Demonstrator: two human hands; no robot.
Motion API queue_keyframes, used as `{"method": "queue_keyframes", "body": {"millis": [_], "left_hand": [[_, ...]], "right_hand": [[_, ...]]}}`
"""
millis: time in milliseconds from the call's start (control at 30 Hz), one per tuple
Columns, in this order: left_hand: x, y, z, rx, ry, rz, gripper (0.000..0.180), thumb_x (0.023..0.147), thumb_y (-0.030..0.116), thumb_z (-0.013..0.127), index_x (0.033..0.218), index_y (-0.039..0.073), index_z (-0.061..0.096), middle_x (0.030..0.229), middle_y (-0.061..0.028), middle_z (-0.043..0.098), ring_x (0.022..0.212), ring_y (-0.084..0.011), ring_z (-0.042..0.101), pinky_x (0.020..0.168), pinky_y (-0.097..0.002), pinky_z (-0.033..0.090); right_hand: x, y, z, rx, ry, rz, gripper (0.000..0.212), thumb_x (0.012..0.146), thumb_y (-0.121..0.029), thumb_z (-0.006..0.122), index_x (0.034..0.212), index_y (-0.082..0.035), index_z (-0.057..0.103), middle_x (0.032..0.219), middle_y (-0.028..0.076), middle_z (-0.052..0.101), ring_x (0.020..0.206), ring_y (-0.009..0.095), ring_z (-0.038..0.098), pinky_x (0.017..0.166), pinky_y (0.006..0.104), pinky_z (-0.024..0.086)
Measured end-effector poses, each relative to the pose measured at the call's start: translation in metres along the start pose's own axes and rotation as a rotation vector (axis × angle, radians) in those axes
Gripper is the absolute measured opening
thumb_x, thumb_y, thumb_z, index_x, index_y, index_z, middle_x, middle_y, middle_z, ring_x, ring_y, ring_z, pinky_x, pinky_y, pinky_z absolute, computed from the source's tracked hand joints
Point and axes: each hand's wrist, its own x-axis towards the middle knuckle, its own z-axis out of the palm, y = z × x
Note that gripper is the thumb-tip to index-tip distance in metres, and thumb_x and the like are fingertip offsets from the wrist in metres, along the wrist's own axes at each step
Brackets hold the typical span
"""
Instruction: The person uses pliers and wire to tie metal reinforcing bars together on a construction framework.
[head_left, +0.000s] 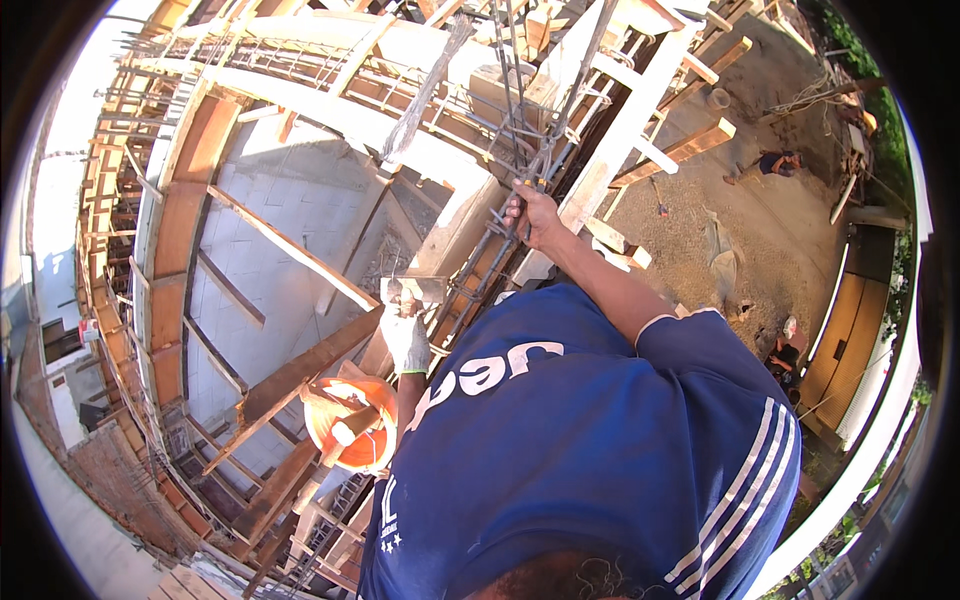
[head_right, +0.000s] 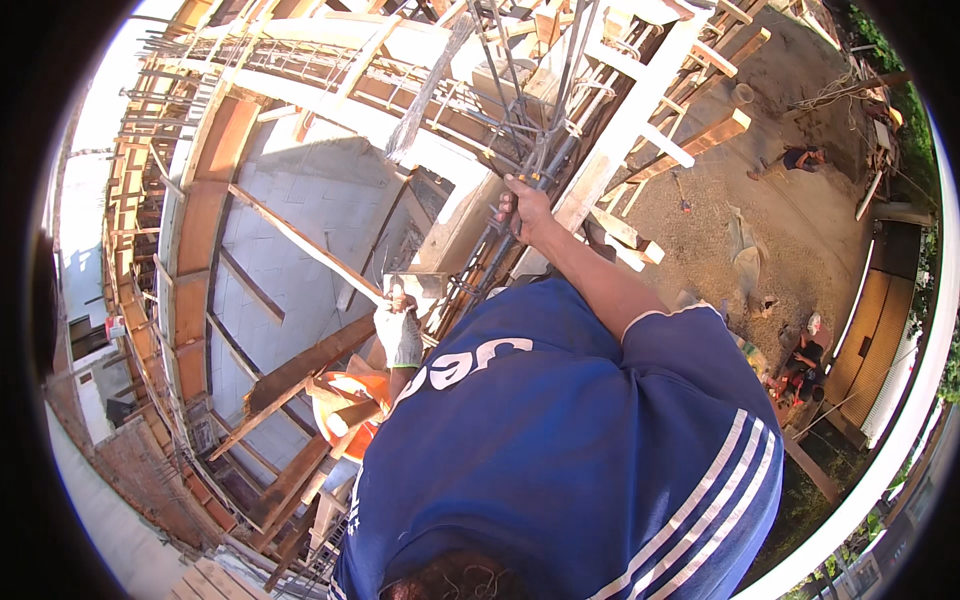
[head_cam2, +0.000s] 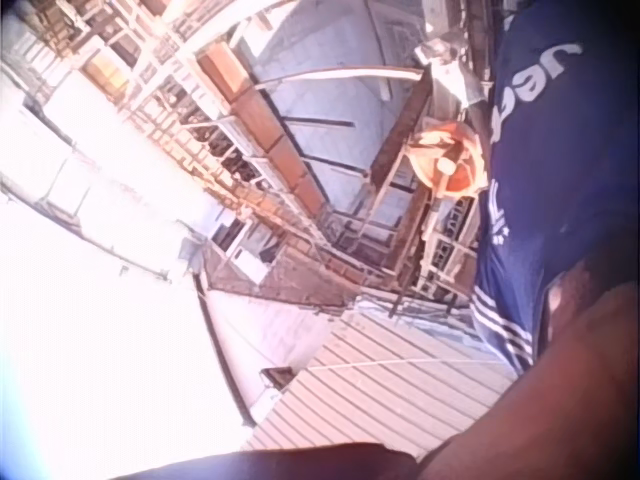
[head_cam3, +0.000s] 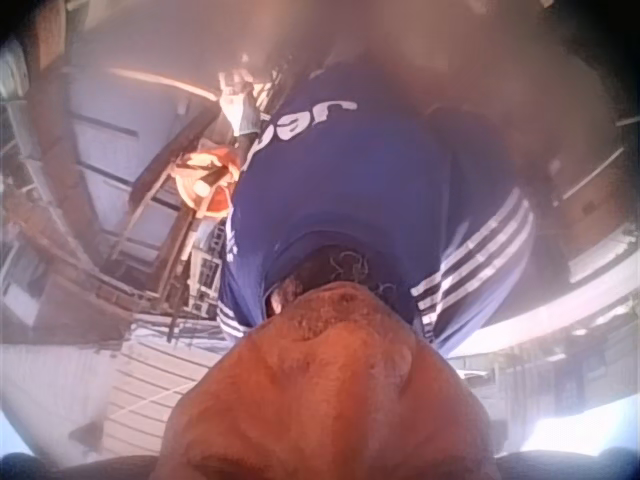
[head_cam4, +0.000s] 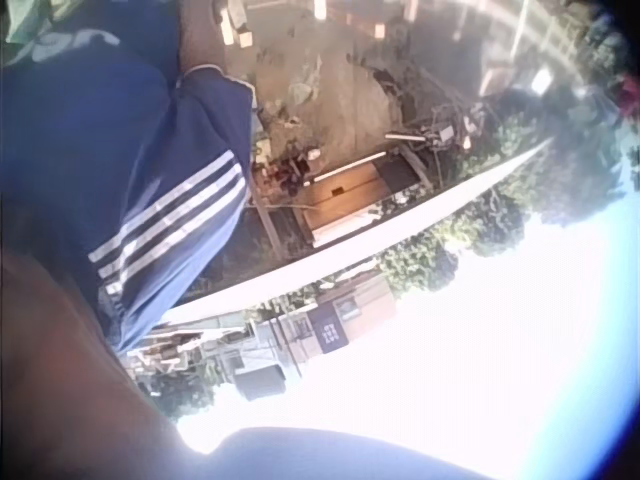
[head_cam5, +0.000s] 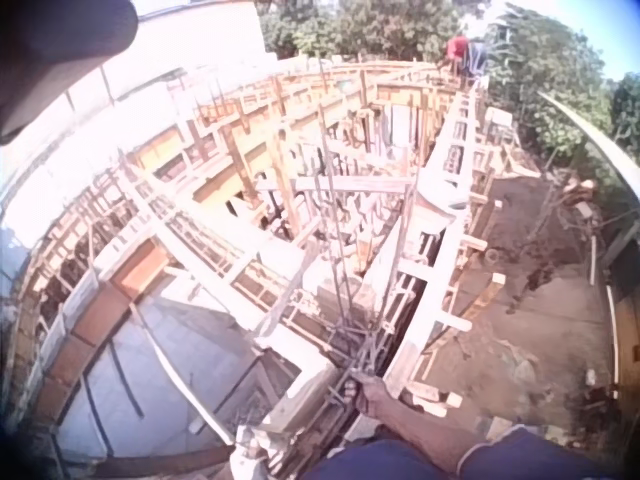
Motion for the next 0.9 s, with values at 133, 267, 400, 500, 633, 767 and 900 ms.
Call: {"method": "queue_keyframes", "body": {"millis": [133, 267, 400, 500, 633, 767, 900], "left_hand": [[-0.002, -0.008, -0.015, 0.056, 0.02, 0.013, 0.029, 0.1, 0.028, 0.056, 0.082, 0.005, 0.057, 0.068, 0.0016, 0.051, 0.062, -0.0076, 0.043, 0.056, -0.0251, 0.034], [-0.02, 0.009, -0.013, 0.008, 0.003, -0.006, 0.033, 0.101, 0.03, 0.055, 0.078, 0.007, 0.055, 0.065, 0.0041, 0.047, 0.056, -0.0051, 0.039, 0.05, -0.023, 0.029], [-0.028, 0.003, -0.028, 0.017, 0.038, 0.068, 0.035, 0.101, 0.033, 0.055, 0.076, 0.008, 0.055, 0.062, 0.0043, 0.045, 0.051, -0.0044, 0.036, 0.046, -0.0232, 0.026], [-0.044, 0.021, -0.022, 0.008, 0.065, 0.082, 0.039, 0.1, 0.036, 0.056, 0.072, 0.009, 0.054, 0.058, 0.0038, 0.043, 0.046, -0.0047, 0.033, 0.044, -0.0239, 0.022], [-0.068, 0.005, -0.047, 0.124, 0.267, 0.053, 0.042, 0.103, 0.033, 0.05, 0.073, 0.004, 0.056, 0.064, -0.001, 0.049, 0.058, -0.0086, 0.039, 0.055, -0.0262, 0.03], [-0.081, 0.02, -0.05, 0.051, 0.231, -0.083, 0.042, 0.102, 0.035, 0.051, 0.072, 0.006, 0.056, 0.059, -0.001, 0.048, 0.05, -0.0096, 0.039, 0.049, -0.0268, 0.029], [-0.093, 0.006, -0.063, -0.022, 0.226, -0.163, 0.044, 0.101, 0.039, 0.052, 0.071, 0.007, 0.055, 0.058, -0.001, 0.049, 0.046, -0.0094, 0.041, 0.043, -0.0259, 0.031]], "right_hand": [[0.056, 0.029, 0.075, 0.052, 0.281, -0.07, 0.021, 0.097, -0.028, 0.061, 0.097, -0.009, 0.053, 0.076, 0.004, 0.056, 0.06, 0.016, 0.053, 0.053, 0.0384, 0.047], [0.102, 0.018, 0.142, 0.411, 0.607, -0.098, 0.032, 0.095, -0.033, 0.061, 0.105, -0.003, 0.056, 0.088, 0.01, 0.061, 0.067, 0.024, 0.059, 0.055, 0.0438, 0.048], [0.113, 0.022, 0.141, 0.553, 0.49, -0.115, 0.033, 0.097, -0.033, 0.059, 0.107, -0.002, 0.056, 0.084, 0.01, 0.061, 0.065, 0.022, 0.058, 0.052, 0.0412, 0.045], [0.137, 0.01, 0.113, 0.575, 0.304, -0.209, 0.03, 0.1, -0.035, 0.054, 0.106, -0.006, 0.048, 0.083, 0.008, 0.052, 0.062, 0.018, 0.049, 0.051, 0.0338, 0.043], [0.089, 0.016, 0.144, 0.709, 0.367, -0.208, 0.041, 0.097, -0.035, 0.059, 0.12, -0.003, 0.045, 0.086, 0.007, 0.052, 0.063, 0.018, 0.049, 0.049, 0.0345, 0.04], [0.119, 0.021, 0.12, 0.758, 0.226, -0.177, 0.048, 0.095, -0.041, 0.062, 0.121, -0.003, 0.045, 0.088, 0.008, 0.055, 0.065, 0.02, 0.053, 0.053, 0.0408, 0.045], [0.105, 0.027, 0.159, 0.713, 0.459, -0.253, 0.032, 0.097, -0.037, 0.061, 0.091, -0.008, 0.049, 0.072, 0.003, 0.049, 0.058, 0.017, 0.051, 0.06, 0.0415, 0.048]]}}
